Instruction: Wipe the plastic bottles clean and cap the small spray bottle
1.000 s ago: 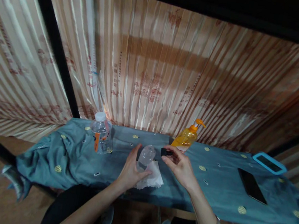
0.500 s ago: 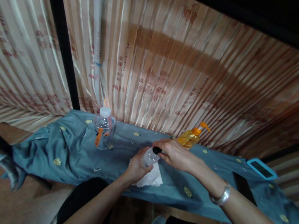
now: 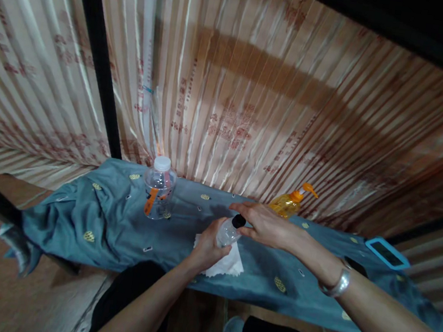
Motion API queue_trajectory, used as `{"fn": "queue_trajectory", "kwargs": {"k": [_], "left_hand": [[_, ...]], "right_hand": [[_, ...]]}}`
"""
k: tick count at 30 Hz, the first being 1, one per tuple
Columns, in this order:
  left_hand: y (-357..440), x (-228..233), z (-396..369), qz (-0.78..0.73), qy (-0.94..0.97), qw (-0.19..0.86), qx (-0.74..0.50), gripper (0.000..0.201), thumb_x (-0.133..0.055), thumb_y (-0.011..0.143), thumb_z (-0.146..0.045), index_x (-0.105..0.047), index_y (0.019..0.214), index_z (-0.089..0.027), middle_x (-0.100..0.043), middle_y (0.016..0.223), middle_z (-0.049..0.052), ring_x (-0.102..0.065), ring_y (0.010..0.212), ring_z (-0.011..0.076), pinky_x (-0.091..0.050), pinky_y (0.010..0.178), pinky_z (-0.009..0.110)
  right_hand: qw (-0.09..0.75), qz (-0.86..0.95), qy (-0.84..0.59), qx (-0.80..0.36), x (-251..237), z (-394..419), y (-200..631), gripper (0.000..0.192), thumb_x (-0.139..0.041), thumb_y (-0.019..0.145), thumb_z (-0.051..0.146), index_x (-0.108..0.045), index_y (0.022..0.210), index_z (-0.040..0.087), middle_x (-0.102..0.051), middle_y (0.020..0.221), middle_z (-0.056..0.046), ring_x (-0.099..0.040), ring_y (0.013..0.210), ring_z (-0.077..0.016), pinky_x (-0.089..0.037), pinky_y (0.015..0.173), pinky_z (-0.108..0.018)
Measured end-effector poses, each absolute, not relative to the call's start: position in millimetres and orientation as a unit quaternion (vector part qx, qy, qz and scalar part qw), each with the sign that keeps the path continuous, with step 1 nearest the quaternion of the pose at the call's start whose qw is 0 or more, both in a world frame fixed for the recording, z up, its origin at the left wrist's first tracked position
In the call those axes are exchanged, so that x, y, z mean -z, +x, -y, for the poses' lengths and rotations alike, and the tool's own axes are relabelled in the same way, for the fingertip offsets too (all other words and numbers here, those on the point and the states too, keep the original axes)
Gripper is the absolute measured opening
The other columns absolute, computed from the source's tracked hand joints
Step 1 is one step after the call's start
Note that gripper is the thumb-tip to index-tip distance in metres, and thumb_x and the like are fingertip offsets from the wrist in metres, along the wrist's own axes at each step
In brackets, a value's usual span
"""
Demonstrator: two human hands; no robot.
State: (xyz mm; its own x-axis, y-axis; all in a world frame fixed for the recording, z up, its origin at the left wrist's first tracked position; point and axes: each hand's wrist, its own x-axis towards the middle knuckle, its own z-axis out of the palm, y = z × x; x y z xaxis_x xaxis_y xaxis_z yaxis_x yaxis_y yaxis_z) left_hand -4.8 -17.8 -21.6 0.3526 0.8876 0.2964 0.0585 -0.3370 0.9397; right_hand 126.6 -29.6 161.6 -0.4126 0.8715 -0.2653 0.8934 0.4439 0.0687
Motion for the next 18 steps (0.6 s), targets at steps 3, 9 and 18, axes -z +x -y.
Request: {"fn": "queue_trajectory", "kwargs": {"k": [3,9,18], "left_hand": [[-4.0,22.6,18.1,-0.342,0.686,0.455,-0.453,0.064,-0.070,0.064,-0.009,-0.053,0.125,-0.019,-0.065,0.123,0.009,-0.062,0.117,0.0283,-0.047,0.105,0.044],[-4.3,21.0,18.5,-0.345,0.686,0.452,-0.454,0.062,-0.070,0.065,-0.010,-0.055,0.124,-0.020,-0.067,0.121,0.007,-0.063,0.115,0.0279,-0.048,0.104,0.043],[-4.6,19.9,17.3,-0.350,0.686,0.451,-0.451,0.065,-0.071,0.063,-0.009,-0.054,0.125,-0.021,-0.067,0.121,0.007,-0.063,0.114,0.0283,-0.049,0.103,0.043]], "right_hand": [[0.150,-0.832,0.533,0.037,-161.4,29.3,124.7,0.024,-0.053,0.095,0.030,-0.066,0.107,0.014,-0.073,0.098,-0.012,-0.069,0.097,-0.0235,-0.040,0.072,-0.028],[0.143,-0.829,0.539,0.036,-162.0,29.3,123.3,0.029,-0.056,0.093,0.032,-0.062,0.116,0.014,-0.072,0.107,-0.013,-0.068,0.103,-0.0242,-0.040,0.074,-0.028],[0.141,-0.822,0.550,0.041,-162.6,29.9,122.3,0.029,-0.059,0.092,0.032,-0.063,0.115,0.015,-0.073,0.109,-0.012,-0.068,0.105,-0.0239,-0.042,0.075,-0.027]]}}
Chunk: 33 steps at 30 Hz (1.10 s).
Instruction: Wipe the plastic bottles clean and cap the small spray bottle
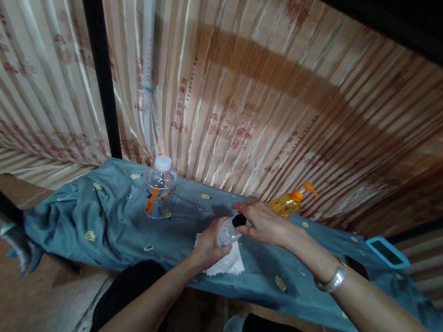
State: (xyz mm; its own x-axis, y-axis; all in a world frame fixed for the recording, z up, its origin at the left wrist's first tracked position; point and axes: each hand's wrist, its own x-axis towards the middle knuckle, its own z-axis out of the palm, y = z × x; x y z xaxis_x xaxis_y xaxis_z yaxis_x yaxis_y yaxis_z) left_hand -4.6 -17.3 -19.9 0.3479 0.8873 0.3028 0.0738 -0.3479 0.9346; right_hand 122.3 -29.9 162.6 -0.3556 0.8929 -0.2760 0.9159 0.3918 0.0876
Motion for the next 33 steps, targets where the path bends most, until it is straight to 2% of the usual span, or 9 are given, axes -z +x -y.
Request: {"fn": "queue_trajectory", "kwargs": {"k": [2,6,11,15,20,25,29,31,33], "left_hand": [[-4.8,20.0,17.2,-0.350,0.687,0.453,-0.447,0.065,-0.071,0.064,-0.010,-0.054,0.126,-0.020,-0.066,0.121,0.007,-0.063,0.115,0.0283,-0.048,0.103,0.043],[-4.3,20.5,17.3,-0.354,0.684,0.451,-0.450,0.065,-0.071,0.063,-0.008,-0.054,0.125,-0.020,-0.066,0.123,0.008,-0.063,0.115,0.0282,-0.048,0.104,0.044],[-5.5,19.0,17.6,-0.350,0.681,0.459,-0.450,0.064,-0.071,0.063,-0.009,-0.056,0.124,-0.021,-0.067,0.120,0.007,-0.064,0.113,0.0283,-0.049,0.102,0.044],[-6.9,17.1,17.9,-0.348,0.684,0.455,-0.451,0.063,-0.070,0.063,-0.009,-0.057,0.123,-0.021,-0.068,0.121,0.007,-0.063,0.115,0.0283,-0.048,0.104,0.043],[-6.3,18.5,17.7,-0.346,0.691,0.448,-0.449,0.065,-0.071,0.063,-0.010,-0.056,0.125,-0.018,-0.067,0.121,0.009,-0.062,0.116,0.0297,-0.047,0.105,0.045],[-7.0,18.1,17.7,-0.337,0.693,0.449,-0.453,0.063,-0.069,0.065,-0.011,-0.056,0.126,-0.019,-0.066,0.124,0.009,-0.062,0.119,0.0294,-0.046,0.107,0.045],[-7.6,17.8,17.4,-0.347,0.694,0.449,-0.443,0.064,-0.070,0.064,-0.011,-0.055,0.127,-0.018,-0.067,0.123,0.010,-0.063,0.117,0.0295,-0.046,0.106,0.046],[-7.4,18.3,17.2,-0.348,0.699,0.443,-0.440,0.064,-0.070,0.064,-0.012,-0.055,0.126,-0.018,-0.066,0.124,0.010,-0.063,0.118,0.0295,-0.046,0.107,0.046],[-7.0,18.9,17.1,-0.347,0.700,0.439,-0.443,0.064,-0.071,0.064,-0.012,-0.055,0.126,-0.018,-0.066,0.126,0.010,-0.062,0.119,0.0294,-0.046,0.108,0.045]], "right_hand": [[0.141,-0.827,0.543,0.049,-161.0,29.6,122.8,0.029,-0.062,0.089,0.028,-0.063,0.116,0.017,-0.073,0.110,-0.010,-0.068,0.106,-0.0231,-0.042,0.077,-0.027],[0.146,-0.810,0.568,0.022,-158.5,28.8,123.6,0.043,-0.044,0.098,0.044,-0.067,0.102,0.007,-0.072,0.097,-0.022,-0.070,0.098,-0.0330,-0.042,0.072,-0.034],[0.142,-0.828,0.541,0.048,-161.8,29.2,123.1,0.028,-0.060,0.090,0.027,-0.063,0.116,0.017,-0.073,0.108,-0.010,-0.068,0.103,-0.0214,-0.041,0.075,-0.026],[0.150,-0.808,0.569,0.022,-162.7,29.6,120.8,0.039,-0.046,0.097,0.041,-0.068,0.100,0.009,-0.072,0.094,-0.020,-0.069,0.095,-0.0291,-0.040,0.068,-0.032],[0.153,-0.828,0.539,0.041,-162.7,29.5,121.3,0.024,-0.062,0.089,0.025,-0.065,0.112,0.017,-0.074,0.103,-0.008,-0.068,0.099,-0.0192,-0.040,0.073,-0.025],[0.152,-0.809,0.567,0.007,-159.7,31.1,123.5,0.048,-0.043,0.097,0.050,-0.068,0.102,0.009,-0.072,0.091,-0.018,-0.069,0.094,-0.0267,-0.038,0.067,-0.029],[0.147,-0.822,0.549,0.030,-159.4,33.9,123.9,0.030,-0.059,0.092,0.035,-0.063,0.116,0.017,-0.074,0.102,-0.010,-0.070,0.099,-0.0218,-0.040,0.071,-0.026],[0.150,-0.814,0.561,0.021,-159.2,35.0,123.2,0.030,-0.054,0.095,0.036,-0.066,0.109,0.014,-0.074,0.098,-0.014,-0.070,0.098,-0.0257,-0.040,0.071,-0.029],[0.153,-0.800,0.580,0.007,-159.2,35.4,122.7,0.045,-0.043,0.098,0.046,-0.068,0.102,0.008,-0.072,0.093,-0.020,-0.070,0.096,-0.0312,-0.041,0.069,-0.032]]}}
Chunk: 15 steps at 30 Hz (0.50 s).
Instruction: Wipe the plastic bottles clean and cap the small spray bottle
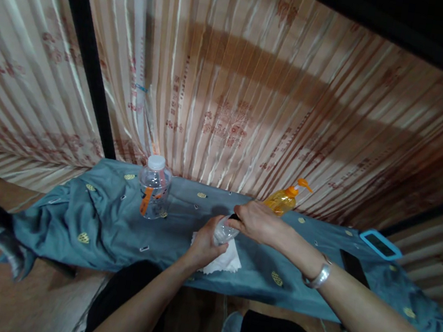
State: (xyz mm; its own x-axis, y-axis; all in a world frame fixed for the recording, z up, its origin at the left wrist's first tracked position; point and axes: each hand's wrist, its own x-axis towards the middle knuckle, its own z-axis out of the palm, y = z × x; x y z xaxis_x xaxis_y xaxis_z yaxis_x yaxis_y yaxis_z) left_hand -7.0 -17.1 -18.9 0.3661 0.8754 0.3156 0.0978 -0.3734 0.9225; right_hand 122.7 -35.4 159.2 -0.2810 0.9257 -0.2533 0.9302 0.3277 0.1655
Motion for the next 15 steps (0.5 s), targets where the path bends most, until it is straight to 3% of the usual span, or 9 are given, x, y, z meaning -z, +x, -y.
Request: {"fn": "queue_trajectory", "kwargs": {"k": [2,4,7,10,13,15], "left_hand": [[-6.6,19.2,17.1,-0.351,0.696,0.440,-0.446,0.064,-0.070,0.065,-0.012,-0.055,0.127,-0.018,-0.066,0.127,0.010,-0.062,0.120,0.0293,-0.046,0.108,0.045],[-6.5,18.8,17.3,-0.357,0.693,0.442,-0.444,0.065,-0.071,0.064,-0.011,-0.056,0.127,-0.018,-0.066,0.126,0.009,-0.062,0.118,0.0293,-0.047,0.106,0.045],[-6.9,16.8,17.8,-0.359,0.697,0.440,-0.439,0.065,-0.071,0.064,-0.011,-0.057,0.126,-0.019,-0.067,0.124,0.008,-0.063,0.117,0.0291,-0.047,0.105,0.044],[-7.8,14.8,18.4,-0.353,0.698,0.440,-0.441,0.062,-0.071,0.065,-0.011,-0.058,0.125,-0.020,-0.067,0.124,0.008,-0.063,0.118,0.0290,-0.047,0.105,0.043],[-8.0,14.3,18.7,-0.351,0.697,0.444,-0.441,0.062,-0.070,0.065,-0.011,-0.057,0.125,-0.019,-0.067,0.123,0.008,-0.063,0.117,0.0292,-0.048,0.105,0.043],[-7.8,15.0,18.6,-0.352,0.699,0.443,-0.438,0.063,-0.070,0.064,-0.011,-0.056,0.125,-0.019,-0.067,0.123,0.009,-0.064,0.116,0.0294,-0.048,0.104,0.044]], "right_hand": [[0.151,-0.801,0.579,0.013,-160.1,35.2,123.1,0.046,-0.046,0.096,0.049,-0.065,0.110,0.009,-0.073,0.099,-0.020,-0.070,0.100,-0.0309,-0.042,0.071,-0.032],[0.153,-0.811,0.564,0.032,-161.3,34.9,124.0,0.035,-0.057,0.092,0.039,-0.062,0.119,0.015,-0.074,0.103,-0.013,-0.070,0.101,-0.0262,-0.042,0.072,-0.029],[0.157,-0.808,0.567,0.030,-162.1,34.8,124.8,0.030,-0.054,0.094,0.036,-0.067,0.109,0.014,-0.074,0.097,-0.015,-0.071,0.097,-0.0280,-0.040,0.068,-0.030],[0.150,-0.800,0.581,0.015,-161.9,34.6,125.5,0.051,-0.044,0.096,0.052,-0.068,0.104,0.008,-0.073,0.094,-0.021,-0.071,0.096,-0.0329,-0.040,0.067,-0.033],[0.141,-0.816,0.560,0.035,-161.2,33.9,126.4,0.037,-0.058,0.092,0.044,-0.063,0.118,0.017,-0.075,0.099,-0.011,-0.070,0.097,-0.0244,-0.041,0.069,-0.028],[0.142,-0.820,0.553,0.038,-159.7,33.2,126.1,0.028,-0.060,0.091,0.036,-0.065,0.113,0.020,-0.075,0.096,-0.007,-0.070,0.094,-0.0209,-0.039,0.067,-0.026]]}}
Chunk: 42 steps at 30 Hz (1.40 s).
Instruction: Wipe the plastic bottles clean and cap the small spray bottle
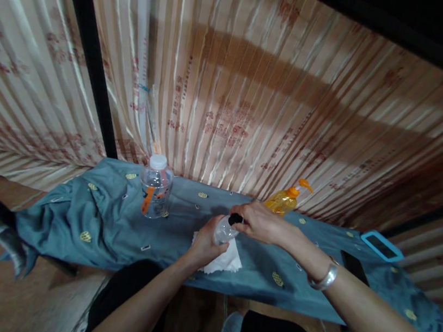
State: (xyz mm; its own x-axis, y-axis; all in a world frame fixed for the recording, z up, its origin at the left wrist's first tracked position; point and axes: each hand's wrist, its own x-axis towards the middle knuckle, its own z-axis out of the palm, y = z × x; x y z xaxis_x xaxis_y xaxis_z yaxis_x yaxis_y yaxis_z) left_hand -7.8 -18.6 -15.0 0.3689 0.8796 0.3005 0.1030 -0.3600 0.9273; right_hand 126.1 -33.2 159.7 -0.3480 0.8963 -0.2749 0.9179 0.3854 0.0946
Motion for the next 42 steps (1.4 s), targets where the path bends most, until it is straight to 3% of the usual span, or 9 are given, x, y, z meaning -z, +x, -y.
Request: {"fn": "queue_trajectory", "kwargs": {"k": [5,10,21,25,29,32,34,36,42], "left_hand": [[-7.6,17.4,17.8,-0.348,0.704,0.438,-0.438,0.064,-0.071,0.064,-0.012,-0.055,0.127,-0.017,-0.066,0.125,0.011,-0.062,0.119,0.0299,-0.046,0.107,0.044],[-8.5,14.0,20.2,-0.367,0.699,0.439,-0.430,0.068,-0.074,0.064,-0.013,-0.052,0.129,-0.018,-0.066,0.126,0.010,-0.063,0.118,0.0289,-0.048,0.105,0.043],[-3.5,7.5,25.8,-0.430,0.674,0.445,-0.403,0.059,-0.079,0.065,-0.016,-0.057,0.119,-0.022,-0.074,0.110,0.002,-0.070,0.101,0.0239,-0.054,0.089,0.033],[-3.7,6.8,25.3,-0.431,0.681,0.431,-0.406,0.057,-0.080,0.065,-0.015,-0.058,0.118,-0.023,-0.074,0.113,0.003,-0.071,0.103,0.0248,-0.054,0.090,0.033],[-5.2,7.3,21.3,-0.448,0.675,0.421,-0.408,0.055,-0.080,0.065,-0.014,-0.060,0.115,-0.023,-0.075,0.111,0.004,-0.071,0.106,0.0258,-0.053,0.093,0.034],[-6.0,8.5,17.9,-0.451,0.671,0.417,-0.414,0.053,-0.080,0.064,-0.013,-0.061,0.113,-0.022,-0.076,0.107,0.003,-0.072,0.103,0.0245,-0.054,0.091,0.033],[-6.4,9.2,16.6,-0.447,0.668,0.416,-0.425,0.052,-0.080,0.064,-0.014,-0.062,0.112,-0.021,-0.076,0.106,0.002,-0.072,0.101,0.0234,-0.054,0.091,0.033],[-6.8,9.7,16.0,-0.438,0.664,0.419,-0.438,0.051,-0.080,0.065,-0.016,-0.062,0.112,-0.020,-0.077,0.104,0.002,-0.072,0.099,0.0232,-0.055,0.089,0.033],[-11.4,9.7,12.4,-0.442,0.638,0.420,-0.470,0.048,-0.081,0.063,-0.019,-0.065,0.109,-0.017,-0.077,0.096,0.003,-0.074,0.089,0.0236,-0.057,0.082,0.034]], "right_hand": [[0.147,-0.804,0.577,0.004,-156.3,32.8,123.1,0.047,-0.042,0.098,0.051,-0.068,0.098,0.012,-0.072,0.087,-0.016,-0.070,0.089,-0.0275,-0.030,0.060,-0.031],[0.141,-0.812,0.566,0.015,-158.4,36.2,122.2,0.031,-0.053,0.095,0.042,-0.065,0.107,0.017,-0.074,0.088,-0.011,-0.071,0.088,-0.0245,-0.031,0.060,-0.029],[0.059,-0.779,0.624,0.025,-141.8,48.4,115.8,0.039,-0.049,0.096,0.040,-0.067,0.102,0.005,-0.071,0.097,-0.027,-0.069,0.099,-0.0394,-0.034,0.069,-0.036],[-0.041,-0.756,0.647,0.087,-129.9,48.7,139.0,0.046,-0.051,0.094,0.053,-0.066,0.109,0.013,-0.074,0.092,-0.015,-0.070,0.095,-0.0287,-0.040,0.070,-0.031],[-0.155,-0.678,0.704,0.145,-83.3,51.2,168.3,0.054,-0.020,0.103,0.049,-0.056,0.126,0.016,-0.073,0.092,-0.005,-0.069,0.082,-0.0137,-0.050,0.079,-0.028],[-0.173,-0.608,0.759,0.157,-25.7,54.7,172.1,0.043,-0.050,0.097,0.038,-0.052,0.132,0.012,-0.070,0.111,-0.011,-0.067,0.104,-0.0201,-0.051,0.096,-0.042],[-0.180,-0.594,0.763,0.179,10.0,56.8,163.9,0.053,-0.068,0.086,0.033,-0.052,0.133,0.015,-0.060,0.134,-0.013,-0.059,0.123,-0.0246,-0.047,0.105,-0.047],[-0.197,-0.587,0.761,0.193,35.3,58.6,152.6,0.058,-0.072,0.082,0.028,-0.050,0.135,0.016,-0.054,0.142,-0.014,-0.051,0.132,-0.0276,-0.044,0.109,-0.051],[-0.271,-0.560,0.742,0.250,55.7,73.8,156.6,0.019,-0.069,0.086,0.031,-0.066,0.098,0.017,-0.068,0.093,-0.001,-0.065,0.092,-0.0163,-0.053,0.092,-0.041]]}}
